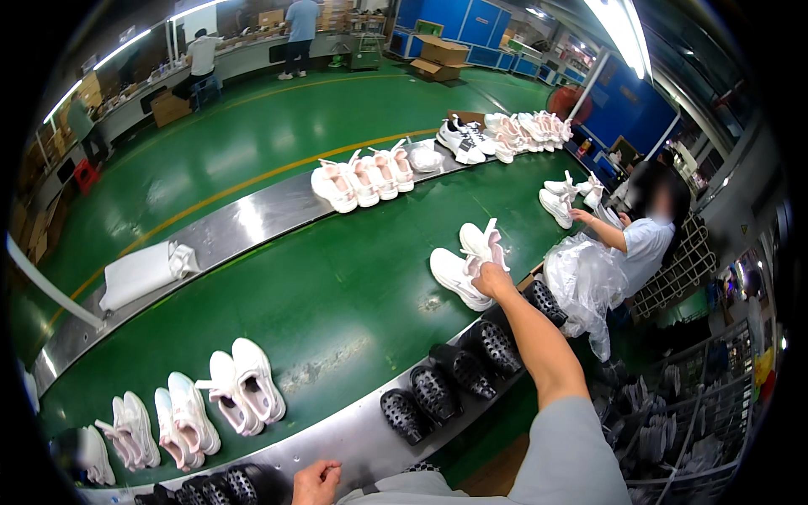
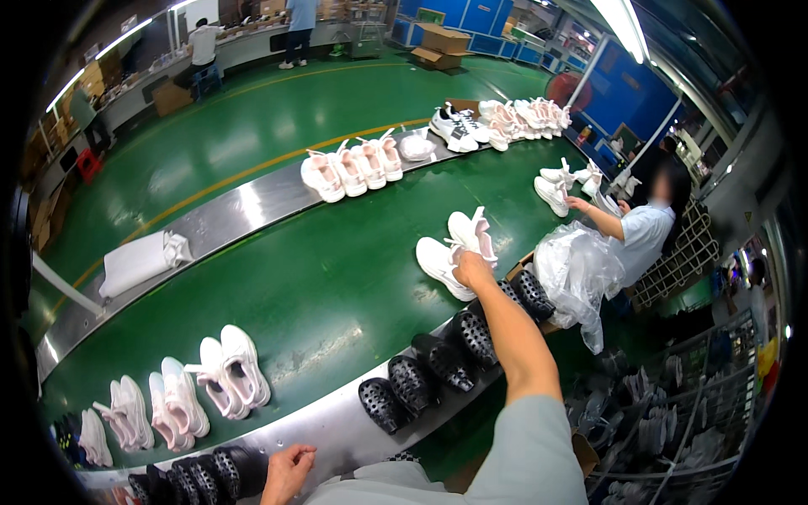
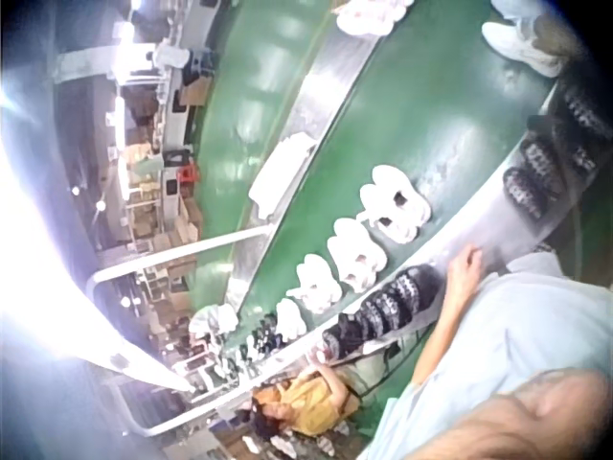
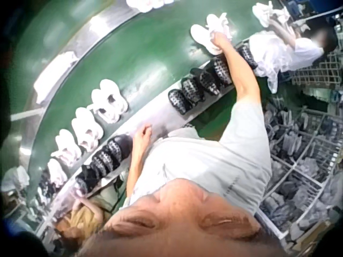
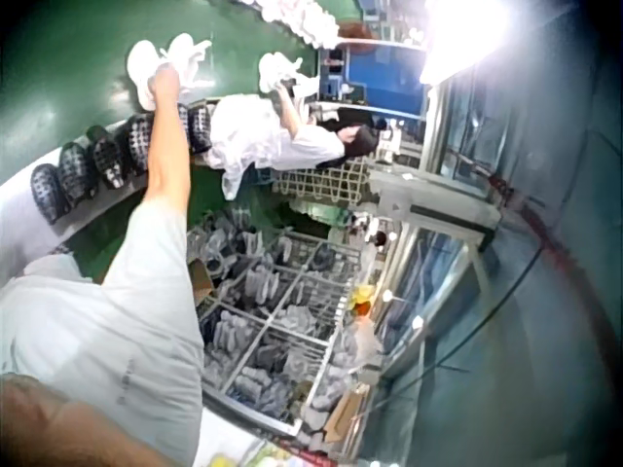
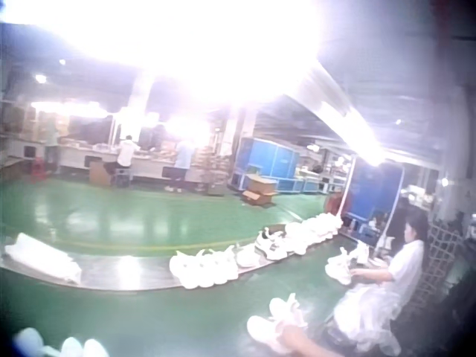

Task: The person inserts black plastic shoe trees into white sneakers moving along a conveyor belt. The person picks up each shoe tree, places it inside a sneaker, and then moves to the next pair. The process is repeated for multiple pairs of sneakers.

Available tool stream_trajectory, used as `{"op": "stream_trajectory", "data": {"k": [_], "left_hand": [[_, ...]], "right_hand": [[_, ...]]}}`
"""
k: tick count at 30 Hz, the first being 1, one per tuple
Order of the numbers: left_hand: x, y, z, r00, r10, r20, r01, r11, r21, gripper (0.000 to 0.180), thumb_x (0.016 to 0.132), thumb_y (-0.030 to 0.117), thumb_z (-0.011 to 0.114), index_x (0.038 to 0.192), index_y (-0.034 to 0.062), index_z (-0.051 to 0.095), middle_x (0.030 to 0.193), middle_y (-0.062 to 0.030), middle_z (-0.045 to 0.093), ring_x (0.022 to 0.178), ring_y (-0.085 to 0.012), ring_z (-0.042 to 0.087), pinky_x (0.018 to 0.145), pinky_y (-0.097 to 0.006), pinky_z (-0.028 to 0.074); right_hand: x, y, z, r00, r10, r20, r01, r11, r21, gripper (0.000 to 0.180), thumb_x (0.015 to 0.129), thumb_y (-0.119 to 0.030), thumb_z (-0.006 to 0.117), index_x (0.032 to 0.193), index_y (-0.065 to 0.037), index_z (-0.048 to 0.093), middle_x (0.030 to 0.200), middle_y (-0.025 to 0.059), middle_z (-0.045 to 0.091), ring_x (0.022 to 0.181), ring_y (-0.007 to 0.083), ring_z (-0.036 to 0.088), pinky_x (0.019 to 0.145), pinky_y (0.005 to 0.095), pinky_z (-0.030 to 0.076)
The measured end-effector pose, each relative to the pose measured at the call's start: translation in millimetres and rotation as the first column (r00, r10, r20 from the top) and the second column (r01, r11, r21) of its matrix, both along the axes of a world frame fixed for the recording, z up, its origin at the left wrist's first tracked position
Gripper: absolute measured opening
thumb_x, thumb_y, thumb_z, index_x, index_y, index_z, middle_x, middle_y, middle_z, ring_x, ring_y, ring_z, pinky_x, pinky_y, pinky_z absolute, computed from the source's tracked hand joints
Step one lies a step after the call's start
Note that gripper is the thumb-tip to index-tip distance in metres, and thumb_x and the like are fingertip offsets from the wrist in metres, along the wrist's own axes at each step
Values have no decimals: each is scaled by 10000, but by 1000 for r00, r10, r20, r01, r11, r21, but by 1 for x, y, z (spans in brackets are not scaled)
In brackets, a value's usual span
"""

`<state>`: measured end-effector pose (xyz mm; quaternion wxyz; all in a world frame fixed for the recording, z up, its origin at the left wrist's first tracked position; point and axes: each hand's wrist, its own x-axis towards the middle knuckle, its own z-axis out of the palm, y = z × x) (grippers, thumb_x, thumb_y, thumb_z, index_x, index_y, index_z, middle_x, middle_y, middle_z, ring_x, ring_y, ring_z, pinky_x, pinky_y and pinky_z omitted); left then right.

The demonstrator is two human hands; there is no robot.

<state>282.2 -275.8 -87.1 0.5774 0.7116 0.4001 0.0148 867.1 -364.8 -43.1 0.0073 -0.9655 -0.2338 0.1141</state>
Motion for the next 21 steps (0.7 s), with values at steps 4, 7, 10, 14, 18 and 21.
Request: {"op": "stream_trajectory", "data": {"k": [4,7,10,14,18,21], "left_hand": [[19,10,8,995,-66,-70,72,993,88,344,1002,297,586,1223,52,686,839,-122,691,756,-223,650,718,-348,528],[35,12,16,994,-43,-101,49,997,57,321,996,262,593,1212,48,695,872,-156,712,785,-262,679,746,-381,536],[57,16,36,985,-74,-155,90,991,99,313,995,252,587,1202,44,696,877,-182,714,802,-297,693,762,-399,541],[74,18,27,976,-141,-164,165,977,139,290,992,236,596,1175,39,705,913,-231,716,832,-349,715,768,-421,548],[87,23,28,975,-139,-175,157,983,94,273,986,224,602,1163,48,713,924,-245,714,849,-369,721,768,-430,549],[92,24,29,970,-145,-197,169,979,110,257,981,209,608,1157,56,716,911,-244,711,837,-378,720,757,-435,550]], "right_hand": [[47,4,-43,969,-247,8,246,960,-132,392,944,-276,605,1251,-55,709,1360,167,651,1274,373,614,1016,463,528],[61,9,-64,935,-353,35,355,932,-76,382,948,-277,597,1209,-27,721,1313,208,666,1220,360,652,994,443,539],[64,24,-66,936,-353,12,352,930,-109,364,955,-264,595,1205,-36,729,1298,196,679,1210,332,662,973,426,548],[94,14,-94,966,-254,51,257,964,-63,322,941,-219,591,1155,-35,746,1275,221,680,1139,359,690,926,446,565],[109,13,-98,986,-124,109,132,989,-67,272,931,-212,613,1095,-33,738,1218,226,693,1060,387,710,887,466,574],[118,10,-103,937,-246,246,230,969,92,285,917,-222,658,1129,-35,687,1170,211,705,1073,376,703,903,469,564]]}}
